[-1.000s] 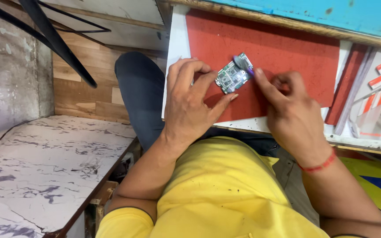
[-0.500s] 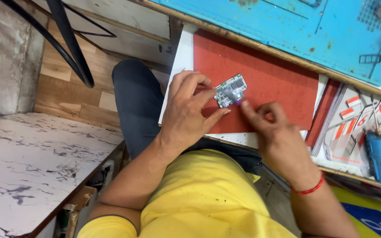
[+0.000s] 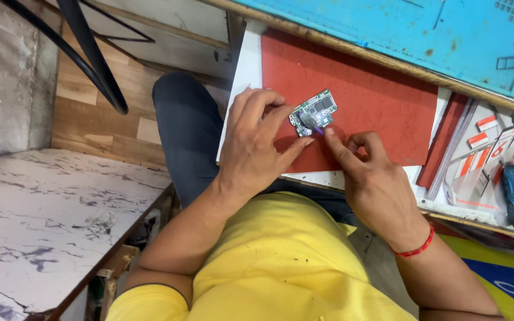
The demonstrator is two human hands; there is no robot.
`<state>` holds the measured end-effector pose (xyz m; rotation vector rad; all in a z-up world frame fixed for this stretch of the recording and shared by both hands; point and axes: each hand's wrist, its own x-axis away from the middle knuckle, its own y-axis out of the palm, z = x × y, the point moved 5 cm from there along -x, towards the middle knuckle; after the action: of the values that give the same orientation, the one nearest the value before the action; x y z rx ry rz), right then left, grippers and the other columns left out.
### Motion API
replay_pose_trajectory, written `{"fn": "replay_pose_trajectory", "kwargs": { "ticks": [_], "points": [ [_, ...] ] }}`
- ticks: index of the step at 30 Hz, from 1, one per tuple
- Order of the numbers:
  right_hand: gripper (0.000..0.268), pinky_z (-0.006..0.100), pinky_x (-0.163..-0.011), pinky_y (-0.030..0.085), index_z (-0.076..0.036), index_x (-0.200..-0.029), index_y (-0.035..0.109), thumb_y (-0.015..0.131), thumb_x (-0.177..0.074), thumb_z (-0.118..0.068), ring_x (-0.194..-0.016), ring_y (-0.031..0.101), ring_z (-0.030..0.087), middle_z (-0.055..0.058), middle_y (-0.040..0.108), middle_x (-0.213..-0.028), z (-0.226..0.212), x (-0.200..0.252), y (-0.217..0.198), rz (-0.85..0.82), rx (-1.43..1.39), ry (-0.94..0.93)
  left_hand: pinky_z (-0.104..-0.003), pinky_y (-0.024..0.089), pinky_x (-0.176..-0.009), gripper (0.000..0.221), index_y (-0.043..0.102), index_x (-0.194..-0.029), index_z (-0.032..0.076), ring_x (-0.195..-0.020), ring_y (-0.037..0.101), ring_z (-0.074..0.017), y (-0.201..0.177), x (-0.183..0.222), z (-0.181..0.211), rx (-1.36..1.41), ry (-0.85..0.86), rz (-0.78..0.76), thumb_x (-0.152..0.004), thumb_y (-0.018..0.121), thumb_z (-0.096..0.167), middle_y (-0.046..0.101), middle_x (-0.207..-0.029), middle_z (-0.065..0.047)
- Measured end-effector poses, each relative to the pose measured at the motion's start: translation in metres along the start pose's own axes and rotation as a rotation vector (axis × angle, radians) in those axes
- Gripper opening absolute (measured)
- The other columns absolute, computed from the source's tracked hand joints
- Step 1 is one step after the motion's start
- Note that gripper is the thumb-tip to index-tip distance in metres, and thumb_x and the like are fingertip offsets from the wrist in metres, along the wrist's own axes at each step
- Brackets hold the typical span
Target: The person uses a hot air gun to heat a small circuit board placed on a red mat. They then use a purple toothbrush to scrub the surface of the board. The person repeats the heating and scrubbing process multiple times.
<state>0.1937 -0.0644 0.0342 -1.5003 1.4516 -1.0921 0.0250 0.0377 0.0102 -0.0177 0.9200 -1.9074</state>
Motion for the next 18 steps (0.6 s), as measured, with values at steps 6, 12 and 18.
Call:
{"fn": "replay_pose_trajectory", "kwargs": {
  "ticks": [6,12,18],
  "points": [
    [0.061,0.048,-0.068,0.054,-0.014,-0.143,0.064,0.059,-0.087,0.010,-0.086,0.067,0.038,0.017,0.061,-0.111,0.002,-0.019,0.003,0.095,-0.086,0.064,-0.049,0.041,-0.112,0.042,0.073,-0.106,0.002,-0.118,0.055,-0.0309,0.000,0.001,0.002,-0.021,0.004,-0.007,-0.075,0.092,0.023,0.061,-0.113,-0.009],
    [0.051,0.045,-0.068,0.053,-0.014,-0.140,0.066,0.064,-0.094,0.006,-0.085,0.066,0.034,0.017,0.060,-0.109,0.005,-0.023,0.002,0.166,-0.189,0.030,-0.045,0.047,-0.102,0.040,0.074,-0.108,0.003,-0.112,0.058,-0.0300,-0.010,-0.001,0.011,0.020,0.025,0.030,-0.079,0.092,0.024,0.063,-0.113,-0.010],
    [0.044,0.035,-0.078,0.052,-0.010,-0.142,0.066,0.066,-0.102,0.009,-0.086,0.059,0.023,0.014,0.057,-0.107,0.021,-0.010,0.019,0.332,-0.308,0.044,-0.034,0.056,-0.097,0.037,0.073,-0.115,0.010,-0.110,0.066,-0.0219,-0.036,0.013,0.052,0.675,0.031,-0.108,-0.088,0.088,0.032,0.067,-0.116,-0.005]
  ]
}}
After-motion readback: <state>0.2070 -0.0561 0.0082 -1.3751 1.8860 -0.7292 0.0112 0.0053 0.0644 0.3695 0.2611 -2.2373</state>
